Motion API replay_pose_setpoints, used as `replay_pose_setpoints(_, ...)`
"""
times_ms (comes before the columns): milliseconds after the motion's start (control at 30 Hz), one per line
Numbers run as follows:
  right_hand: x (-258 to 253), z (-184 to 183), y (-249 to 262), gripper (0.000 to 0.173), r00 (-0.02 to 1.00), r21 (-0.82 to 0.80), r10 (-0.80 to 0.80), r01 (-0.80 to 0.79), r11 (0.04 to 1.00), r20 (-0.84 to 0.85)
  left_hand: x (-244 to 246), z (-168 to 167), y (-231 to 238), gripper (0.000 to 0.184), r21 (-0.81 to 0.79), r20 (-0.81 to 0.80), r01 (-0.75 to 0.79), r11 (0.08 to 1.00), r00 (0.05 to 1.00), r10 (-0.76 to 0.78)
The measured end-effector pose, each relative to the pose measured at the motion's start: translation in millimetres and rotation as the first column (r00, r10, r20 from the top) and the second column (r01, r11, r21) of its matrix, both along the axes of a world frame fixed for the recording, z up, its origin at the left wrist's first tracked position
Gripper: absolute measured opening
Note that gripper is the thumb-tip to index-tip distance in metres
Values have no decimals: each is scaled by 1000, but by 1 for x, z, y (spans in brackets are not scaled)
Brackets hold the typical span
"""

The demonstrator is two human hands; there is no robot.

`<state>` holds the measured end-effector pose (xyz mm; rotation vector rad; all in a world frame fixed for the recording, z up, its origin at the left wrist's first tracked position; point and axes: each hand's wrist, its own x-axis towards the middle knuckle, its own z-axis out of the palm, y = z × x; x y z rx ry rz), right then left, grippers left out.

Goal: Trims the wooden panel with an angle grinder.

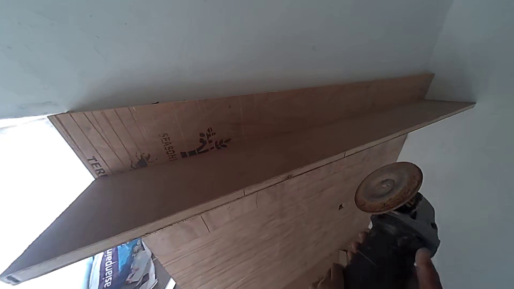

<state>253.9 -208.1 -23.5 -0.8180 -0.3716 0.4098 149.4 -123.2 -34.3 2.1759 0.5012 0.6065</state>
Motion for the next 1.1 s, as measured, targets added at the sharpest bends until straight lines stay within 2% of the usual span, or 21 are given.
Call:
replay_pose_setpoints(167, 8, 16, 13, 47, 971, -113, -238, 237, 965, 3, 19, 17, 0, 63, 42, 5, 0, 999, 1000, -1)
replay_pose_setpoints(300, 21, 23, 7, 47, 942, -51, -334, 335, 941, 27, 33, 33, -2, 69, 60, -24, 82, 995, 996, -81)
replay_pose_setpoints(467, 27, 39, 2, 53, 936, -31, -349, 348, 937, -40, 47, 41, -9, 65, 107, -54, 117, 987, 992, -111)
replay_pose_setpoints(633, 46, 38, 4, 55, 936, -39, -347, 349, 936, 49, 56, 62, -11, 66, 65, -177, 171, 983, 972, -157)
replay_pose_setpoints(800, 76, 44, 12, 64, 945, 4, -308, 310, 951, 112, 67, 92, -7, 68, 90, -245, 215, 972, 951, -187)
replay_pose_setpoints(833, 77, 50, 16, 66, 951, 41, -289, 287, 957, 109, 70, 94, -5, 69, 105, -239, 219, 970, 952, -189)
replay_pose_setpoints(900, 55, 84, 23, 61, 935, -1, -346, 347, 938, 79, 74, 94, -3, 73, 135, -232, 207, 969, 957, -172)
replay_pose_setpoints(967, 7, 147, 28, 54, 910, -163, -415, 410, 898, 3, 76, 96, -3, 73, 141, -226, 180, 973, 963, -146)
replay_pose_setpoints(1033, -28, 190, 29, 52, 918, -232, -395, 389, 892, 19, 78, 98, 0, 69, 112, -177, 158, 981, 975, -137)
replay_pose_setpoints(1067, -29, 192, 29, 52, 932, -224, -357, 360, 906, 55, 78, 102, 3, 68, 83, -167, 160, 984, 975, -144)
replay_pose_setpoints(1100, -13, 175, 28, 54, 946, -143, -307, 319, 937, 104, 78, 106, 7, 68, 52, -145, 159, 986, 978, -150)
